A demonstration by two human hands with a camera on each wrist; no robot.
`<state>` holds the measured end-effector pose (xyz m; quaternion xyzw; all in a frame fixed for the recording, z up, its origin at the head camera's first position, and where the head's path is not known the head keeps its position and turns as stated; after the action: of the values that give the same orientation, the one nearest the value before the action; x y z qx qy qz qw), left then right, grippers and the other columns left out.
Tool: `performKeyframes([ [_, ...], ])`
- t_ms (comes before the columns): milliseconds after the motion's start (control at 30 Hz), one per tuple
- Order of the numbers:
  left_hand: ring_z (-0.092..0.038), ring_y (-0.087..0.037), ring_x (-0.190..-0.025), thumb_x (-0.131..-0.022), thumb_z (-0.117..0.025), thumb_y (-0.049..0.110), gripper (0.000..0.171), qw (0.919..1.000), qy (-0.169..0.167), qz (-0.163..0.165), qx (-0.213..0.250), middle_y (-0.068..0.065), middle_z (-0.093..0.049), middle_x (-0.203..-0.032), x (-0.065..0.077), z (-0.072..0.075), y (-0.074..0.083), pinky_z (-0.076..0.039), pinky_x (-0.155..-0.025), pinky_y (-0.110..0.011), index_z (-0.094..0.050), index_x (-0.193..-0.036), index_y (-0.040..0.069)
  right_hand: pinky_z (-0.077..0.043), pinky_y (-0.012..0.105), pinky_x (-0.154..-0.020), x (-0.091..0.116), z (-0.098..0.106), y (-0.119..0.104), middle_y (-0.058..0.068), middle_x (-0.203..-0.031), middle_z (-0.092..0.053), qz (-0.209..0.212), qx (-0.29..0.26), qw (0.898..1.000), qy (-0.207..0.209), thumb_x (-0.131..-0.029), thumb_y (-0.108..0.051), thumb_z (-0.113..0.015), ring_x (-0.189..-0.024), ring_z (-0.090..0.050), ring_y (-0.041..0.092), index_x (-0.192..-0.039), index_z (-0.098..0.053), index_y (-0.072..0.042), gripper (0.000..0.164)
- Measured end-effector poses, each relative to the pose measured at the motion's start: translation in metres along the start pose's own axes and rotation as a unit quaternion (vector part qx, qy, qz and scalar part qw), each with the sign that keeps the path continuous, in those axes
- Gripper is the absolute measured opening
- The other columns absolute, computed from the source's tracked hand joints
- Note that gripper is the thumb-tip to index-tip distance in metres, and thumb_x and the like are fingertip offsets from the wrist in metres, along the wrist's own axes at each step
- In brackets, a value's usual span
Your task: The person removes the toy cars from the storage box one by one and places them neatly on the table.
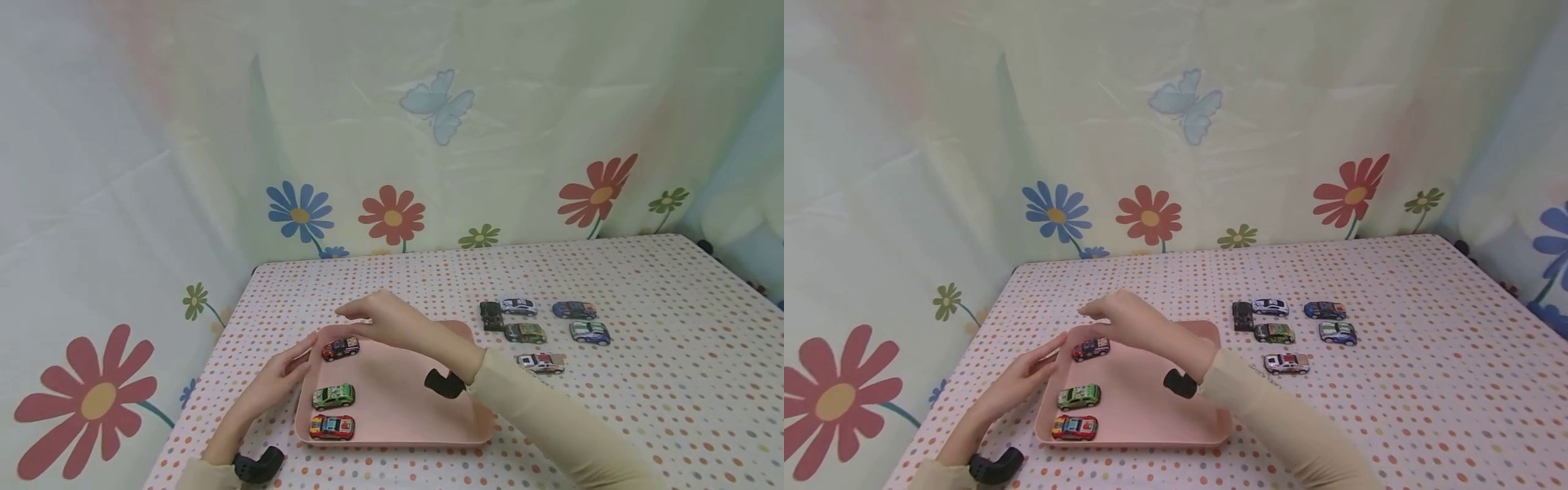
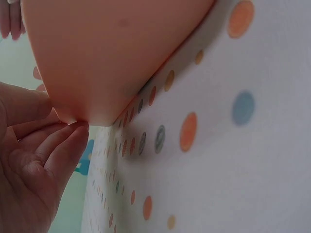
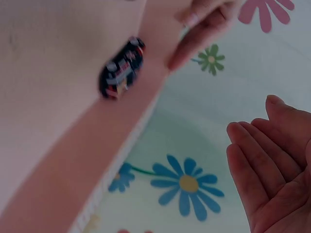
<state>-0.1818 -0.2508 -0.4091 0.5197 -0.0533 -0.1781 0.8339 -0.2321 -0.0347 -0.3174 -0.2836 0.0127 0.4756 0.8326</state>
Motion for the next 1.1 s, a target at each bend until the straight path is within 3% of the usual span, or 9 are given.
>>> performKeyframes([
  [133, -0.033, -0.036, -0.129, -0.098, -0.045, 0.001, 0.049, 0.9999, -0.005, -0.008, 0.009, -0.021, -0.025, -0.148, -0.001, 0.000, -0.001, -0.036, -0.102, -0.032, -0.028, -0.144, -0.004, -0.052, 0.017, -0.074, -0.006, -0.025, -0.001, 0.004, -0.108, -0.067, 0.001, -0.018, 0.999, -0.033, -0.089, -0.014, -0.066, -0.092, -0.063, 0.009, -0.119, -0.065, -0.008, 0.031],
  [400, -0.030, -0.037, -0.131, -0.096, -0.045, -0.005, 0.051, 0.9995, -0.017, -0.022, 0.015, -0.024, -0.022, -0.148, -0.003, -0.001, -0.005, -0.035, -0.102, -0.027, -0.025, -0.143, -0.008, -0.049, 0.012, -0.079, -0.004, -0.058, 0.004, 0.000, -0.106, -0.068, 0.011, 0.020, 0.994, -0.105, -0.088, -0.016, -0.067, -0.096, -0.062, 0.006, -0.114, -0.069, -0.007, 0.027],
  [733, -0.033, -0.037, -0.129, -0.096, -0.044, -0.007, 0.050, 0.9998, -0.010, -0.010, 0.011, -0.023, -0.023, -0.148, -0.002, -0.001, -0.005, -0.036, -0.102, -0.028, -0.027, -0.143, -0.006, -0.047, 0.012, -0.081, 0.000, -0.077, 0.006, -0.006, -0.100, -0.068, 0.005, 0.039, 0.989, -0.142, -0.087, -0.023, -0.069, -0.093, -0.060, 0.001, -0.110, -0.070, -0.009, 0.028],
  [933, -0.032, -0.037, -0.130, -0.096, -0.044, -0.006, 0.050, 0.9999, -0.006, -0.008, 0.005, -0.023, -0.023, -0.148, -0.002, -0.002, -0.004, -0.035, -0.102, -0.029, -0.028, -0.143, -0.006, -0.046, 0.008, -0.075, 0.003, -0.083, 0.005, -0.010, -0.092, -0.068, 0.034, 0.041, 0.989, -0.137, -0.090, -0.030, -0.064, -0.081, -0.058, -0.006, -0.105, -0.072, -0.010, 0.026],
  [1100, -0.029, -0.035, -0.131, -0.096, -0.044, -0.005, 0.050, 1.0000, 0.000, -0.004, -0.003, -0.021, -0.024, -0.148, -0.001, -0.001, -0.003, -0.034, -0.103, -0.030, -0.029, -0.144, -0.004, -0.040, 0.009, -0.059, 0.004, -0.083, 0.003, -0.016, -0.073, -0.058, 0.022, 0.059, 0.988, -0.140, -0.083, -0.031, -0.072, -0.064, -0.047, -0.003, -0.097, -0.073, -0.013, 0.023],
])
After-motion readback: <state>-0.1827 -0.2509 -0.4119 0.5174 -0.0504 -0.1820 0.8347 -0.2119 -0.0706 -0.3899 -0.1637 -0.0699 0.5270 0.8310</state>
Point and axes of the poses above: each hand's wrist, its own x-axis away from the middle knuckle, its own z-axis out of the back of the hand, y = z × x, the point moved 3 cm from there along -x, towards the middle knuckle
